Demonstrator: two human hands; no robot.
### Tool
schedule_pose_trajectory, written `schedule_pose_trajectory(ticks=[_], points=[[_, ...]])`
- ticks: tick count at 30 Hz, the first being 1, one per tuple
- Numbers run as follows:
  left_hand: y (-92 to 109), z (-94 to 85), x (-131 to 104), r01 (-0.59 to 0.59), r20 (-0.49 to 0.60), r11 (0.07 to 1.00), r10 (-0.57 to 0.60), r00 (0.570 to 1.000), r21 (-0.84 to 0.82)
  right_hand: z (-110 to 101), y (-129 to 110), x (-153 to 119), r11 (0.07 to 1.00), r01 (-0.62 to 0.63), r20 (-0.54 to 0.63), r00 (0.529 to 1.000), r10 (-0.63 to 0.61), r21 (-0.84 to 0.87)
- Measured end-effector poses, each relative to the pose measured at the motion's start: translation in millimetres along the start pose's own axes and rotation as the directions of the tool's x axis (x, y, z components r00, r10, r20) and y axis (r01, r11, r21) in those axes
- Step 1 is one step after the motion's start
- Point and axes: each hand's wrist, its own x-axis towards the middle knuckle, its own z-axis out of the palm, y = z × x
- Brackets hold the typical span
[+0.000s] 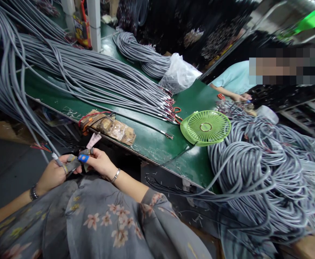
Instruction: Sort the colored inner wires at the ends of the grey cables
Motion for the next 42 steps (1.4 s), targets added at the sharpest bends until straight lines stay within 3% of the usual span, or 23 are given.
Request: schedule_pose_trajectory(ticks=[13,19,27,32,36,38,42], points=[[-1.2,1.3,-0.8,-0.001,0.027,1.000,0.000,1.000,0.023,9.1,-7.1,1.5,0.993,-0.012,-0.125,0.992,-0.003,-0.115],[-2.2,1.1,-0.8,-0.001,0.005,1.000,0.001,1.000,-0.008,11.0,2.4,3.2,0.998,-0.048,-0.147,0.988,0.053,0.039],[-12.9,-4.4,-0.5,-0.004,0.040,0.993,0.009,0.999,-0.118,0.2,5.7,6.3,0.961,-0.132,0.007,0.991,0.134,0.241],[-3.6,-9.1,-0.6,0.022,0.160,0.997,-0.009,0.987,-0.080,-8.9,5.0,9.7,0.945,-0.224,0.161,0.969,0.189,0.240],[1.4,-12.7,1.0,0.064,0.254,0.997,-0.052,0.966,-0.041,-8.5,9.0,14.0,0.952,-0.209,0.250,0.956,0.151,0.225],[0.0,-13.7,1.7,0.060,0.254,0.997,-0.047,0.966,-0.046,-6.6,11.6,16.8,0.962,-0.178,0.229,0.965,0.129,0.209],[-5.3,-12.7,1.9,0.016,0.165,0.997,-0.004,0.986,-0.073,-6.5,12.1,18.6,0.979,-0.095,0.066,0.994,0.084,0.182]])
